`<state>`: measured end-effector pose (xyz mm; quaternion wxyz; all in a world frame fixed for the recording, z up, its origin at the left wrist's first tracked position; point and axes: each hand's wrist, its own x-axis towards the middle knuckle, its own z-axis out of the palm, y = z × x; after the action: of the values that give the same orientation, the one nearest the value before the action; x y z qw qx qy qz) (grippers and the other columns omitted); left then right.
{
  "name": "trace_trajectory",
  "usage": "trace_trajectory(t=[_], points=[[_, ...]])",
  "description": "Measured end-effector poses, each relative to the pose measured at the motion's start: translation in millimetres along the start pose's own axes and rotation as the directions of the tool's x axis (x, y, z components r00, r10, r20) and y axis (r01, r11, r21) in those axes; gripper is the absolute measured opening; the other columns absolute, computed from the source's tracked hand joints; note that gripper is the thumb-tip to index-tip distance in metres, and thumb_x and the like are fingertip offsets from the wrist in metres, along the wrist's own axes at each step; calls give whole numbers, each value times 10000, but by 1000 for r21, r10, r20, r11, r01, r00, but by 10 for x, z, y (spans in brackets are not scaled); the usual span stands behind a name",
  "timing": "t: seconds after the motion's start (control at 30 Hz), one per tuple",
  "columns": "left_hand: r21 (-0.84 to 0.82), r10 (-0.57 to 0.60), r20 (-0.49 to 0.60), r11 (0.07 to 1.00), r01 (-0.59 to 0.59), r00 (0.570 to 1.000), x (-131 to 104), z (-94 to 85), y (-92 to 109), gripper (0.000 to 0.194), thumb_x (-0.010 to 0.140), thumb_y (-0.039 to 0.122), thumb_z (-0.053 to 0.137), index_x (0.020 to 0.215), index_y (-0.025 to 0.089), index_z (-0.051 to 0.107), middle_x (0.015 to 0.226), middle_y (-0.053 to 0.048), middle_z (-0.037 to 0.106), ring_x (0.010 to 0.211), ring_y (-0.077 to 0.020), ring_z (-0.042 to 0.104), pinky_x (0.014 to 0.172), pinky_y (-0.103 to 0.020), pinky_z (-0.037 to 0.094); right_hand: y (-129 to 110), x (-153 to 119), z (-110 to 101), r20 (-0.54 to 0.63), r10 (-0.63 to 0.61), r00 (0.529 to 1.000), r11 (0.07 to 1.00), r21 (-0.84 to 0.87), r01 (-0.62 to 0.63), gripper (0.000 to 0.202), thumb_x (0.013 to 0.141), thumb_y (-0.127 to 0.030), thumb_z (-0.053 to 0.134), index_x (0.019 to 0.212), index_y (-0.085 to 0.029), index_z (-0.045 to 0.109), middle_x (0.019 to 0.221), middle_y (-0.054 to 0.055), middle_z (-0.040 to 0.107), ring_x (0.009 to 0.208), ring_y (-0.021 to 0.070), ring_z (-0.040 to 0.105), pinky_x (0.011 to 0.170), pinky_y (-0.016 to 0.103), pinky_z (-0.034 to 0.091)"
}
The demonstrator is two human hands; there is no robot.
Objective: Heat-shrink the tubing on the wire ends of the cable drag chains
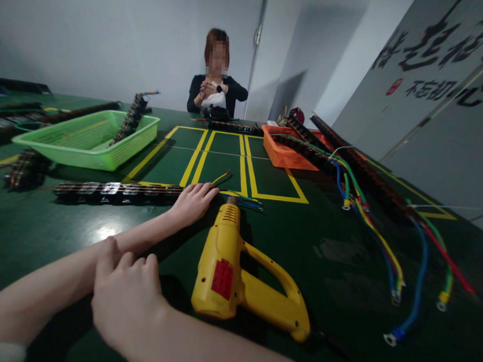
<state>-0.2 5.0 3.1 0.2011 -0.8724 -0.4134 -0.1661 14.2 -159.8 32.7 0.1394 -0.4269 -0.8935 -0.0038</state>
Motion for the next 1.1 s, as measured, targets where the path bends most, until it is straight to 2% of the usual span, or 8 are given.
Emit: trace_trajectory(t=[0.17, 0.37, 0.53, 0.8, 0.93, 1.0, 1.03, 1.1], points=[[58, 12, -2, 998, -12, 1000, -27, -10, 41, 397, 939, 148, 319, 1290, 168, 504, 1317, -132, 544, 1162, -257, 525, 945, -392, 421, -13, -42, -3, -32, -63, 997, 998, 21, 64, 699, 865, -320, 511, 1426, 1, 245, 898, 116, 663, 713, 226, 640, 622, 354, 502], [108, -12, 15, 994, 11, 1000, -24, -14, 96, 411, 950, 143, 282, 1296, 167, 503, 1330, -126, 540, 1178, -276, 525, 971, -422, 418, 139, -155, -52, -30, -16, 999, 1000, -11, 16, 662, 849, -296, 548, 1410, -44, 302, 939, 87, 623, 689, 203, 606, 587, 332, 493], [112, -16, 7, 994, 15, 1000, -23, 9, 108, 415, 950, 139, 281, 1304, 164, 497, 1334, -142, 533, 1180, -278, 525, 973, -436, 420, 175, -178, -82, -19, -27, 999, 999, -22, 27, 655, 866, -279, 523, 1441, -108, 259, 968, 78, 614, 710, 202, 611, 618, 345, 491], [110, -28, -14, 994, 29, 1000, -37, 12, 113, 403, 950, 145, 284, 1287, 169, 504, 1323, -127, 542, 1188, -280, 520, 985, -433, 419, 140, -195, -53, -23, -60, 998, 990, -131, 57, 487, 893, -152, 459, 1372, -133, 371, 803, 45, 608, 628, 189, 589, 559, 316, 448], [79, -24, -13, 997, 25, 1000, -37, 15, 98, 399, 941, 140, 304, 1283, 170, 507, 1325, -128, 538, 1195, -281, 516, 984, -421, 425, 180, -415, -198, -95, -142, 985, 988, -67, 136, 547, 893, -272, 511, 1400, -134, 358, 822, 31, 604, 677, 195, 566, 595, 334, 457], [46, -23, -13, 999, 23, 1000, -36, 29, 78, 401, 935, 135, 317, 1291, 165, 499, 1335, -133, 529, 1217, -281, 500, 1000, -420, 417, 301, -578, -340, -199, -187, 962, 982, -19, 187, 531, 893, -285, 501, 1390, -141, 382, 847, 29, 613, 701, 192, 561, 603, 334, 451], [24, -20, -13, 1000, 20, 1000, -34, 38, 66, 398, 931, 136, 329, 1292, 158, 497, 1339, -137, 524, 1228, -279, 492, 1015, -419, 407, 388, -663, -415, -268, -168, 949, 985, -5, 173, 492, 898, -254, 492, 1369, -137, 412, 904, 45, 630, 763, 194, 577, 657, 334, 462], [-34, -3, -19, 999, 2, 1000, -27, 58, 38, 386, 919, 139, 365, 1281, 141, 499, 1352, -145, 509, 1247, -273, 474, 1052, -412, 380, 592, -828, -547, -375, -40, 926, 999, -28, 32, 433, 916, -259, 491, 1337, -161, 455, 1073, 78, 628, 966, 217, 578, 835, 364, 455]])
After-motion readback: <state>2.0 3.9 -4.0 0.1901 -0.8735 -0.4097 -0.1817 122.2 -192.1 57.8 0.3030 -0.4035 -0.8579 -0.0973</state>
